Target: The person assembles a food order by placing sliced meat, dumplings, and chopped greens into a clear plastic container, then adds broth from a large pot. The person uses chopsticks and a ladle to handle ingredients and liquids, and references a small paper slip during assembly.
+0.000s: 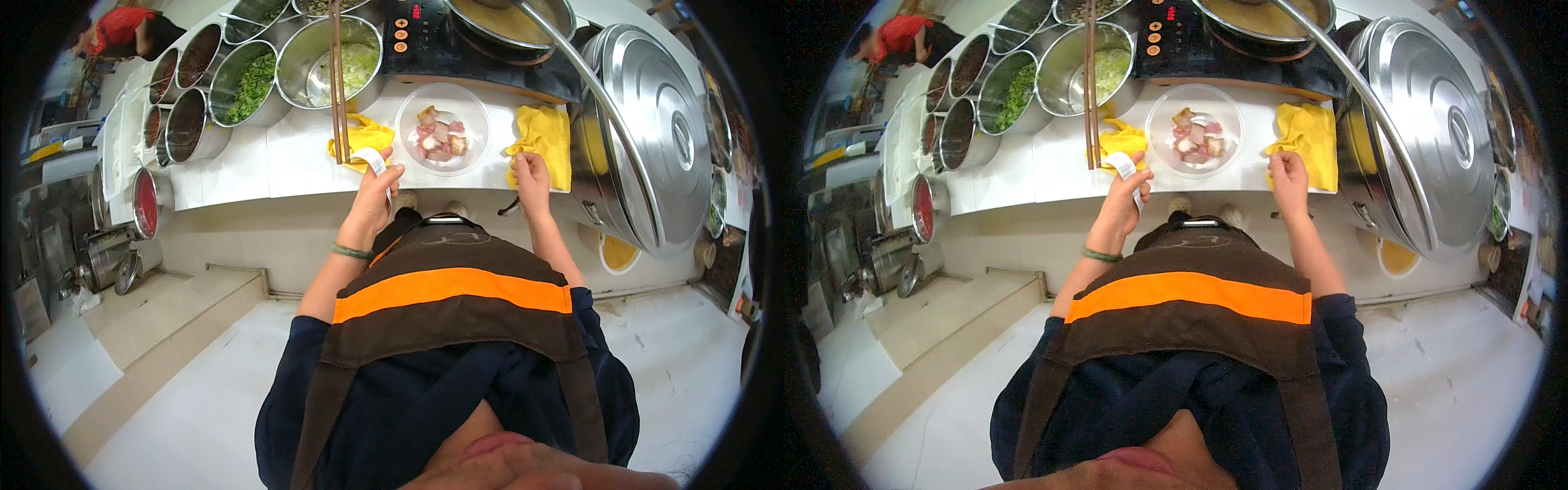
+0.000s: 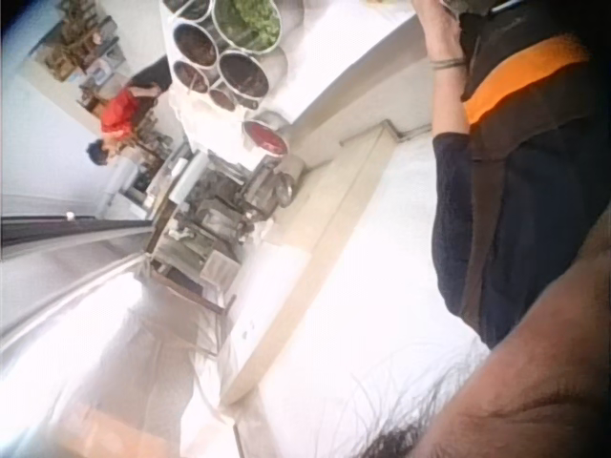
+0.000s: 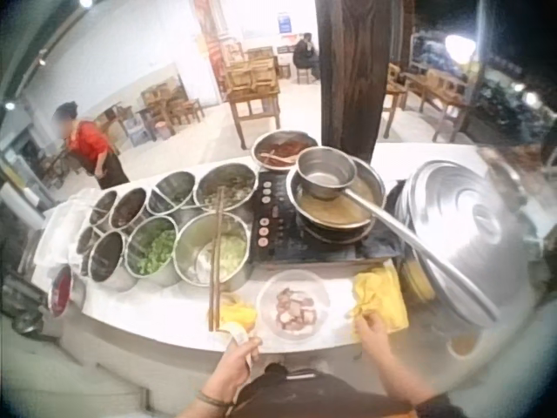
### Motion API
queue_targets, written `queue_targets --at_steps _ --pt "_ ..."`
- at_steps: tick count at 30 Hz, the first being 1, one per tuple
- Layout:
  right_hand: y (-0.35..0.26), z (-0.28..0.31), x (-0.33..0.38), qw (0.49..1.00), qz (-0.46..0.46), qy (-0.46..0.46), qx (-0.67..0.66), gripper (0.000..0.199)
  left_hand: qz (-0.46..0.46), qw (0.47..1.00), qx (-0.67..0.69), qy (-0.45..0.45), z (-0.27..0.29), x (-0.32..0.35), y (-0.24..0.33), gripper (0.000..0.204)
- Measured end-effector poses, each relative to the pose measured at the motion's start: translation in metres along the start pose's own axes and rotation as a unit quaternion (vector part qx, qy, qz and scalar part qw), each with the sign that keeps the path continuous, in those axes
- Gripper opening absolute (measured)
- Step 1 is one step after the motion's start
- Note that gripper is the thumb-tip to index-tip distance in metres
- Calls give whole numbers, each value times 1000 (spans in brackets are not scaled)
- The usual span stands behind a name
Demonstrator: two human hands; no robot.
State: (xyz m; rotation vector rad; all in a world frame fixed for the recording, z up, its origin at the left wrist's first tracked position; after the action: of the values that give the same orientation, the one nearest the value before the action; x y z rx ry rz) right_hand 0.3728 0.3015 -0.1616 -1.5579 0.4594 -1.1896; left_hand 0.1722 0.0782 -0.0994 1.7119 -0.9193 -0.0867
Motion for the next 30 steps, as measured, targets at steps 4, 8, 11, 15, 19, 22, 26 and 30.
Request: queue_targets --at_steps 4,8,11,15,19,22,26,30 --pt "-17 -38 13 999 -22 -13 26 30 21 999 -16 -31 7 -14 -2 80" --pt "-21 -69 11 993 -52 -6 104 35 53 993 -61 -89 19 -24 -3 76" --pt "-9 -75 23 996 -28 7 90 33 83 988 -68 -108 28 -29 -10 71" --pt "19 -83 63 998 -19 51 15 26 99 976 -85 -173 37 -41 -11 68" --pt "25 -48 114 994 -2 101 -40 25 139 941 -73 -300 14 -45 -17 79" --pt "24 -15 143 988 11 150 -37 27 145 909 -97 -380 -27 -35 -24 91" --pt "42 27 173 973 22 213 -90 27 144 862 -119 -472 -100 -14 -49 102" --pt "61 84 192 974 12 216 -67 22 132 839 -125 -512 -164 23 -74 99"
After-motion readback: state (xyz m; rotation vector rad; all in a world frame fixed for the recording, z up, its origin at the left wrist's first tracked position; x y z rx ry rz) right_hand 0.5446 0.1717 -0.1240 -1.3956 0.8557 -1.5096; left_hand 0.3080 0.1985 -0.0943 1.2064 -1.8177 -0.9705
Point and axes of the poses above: each hand's wrist, its own x-axis away from the middle knuckle, its own z-axis out of the back of the hand, y = z × x, the point moved 1 cm from there along -x, towards the middle knuckle, and after that the axes turned 13 degrees about -z, right-handed, at the moved point
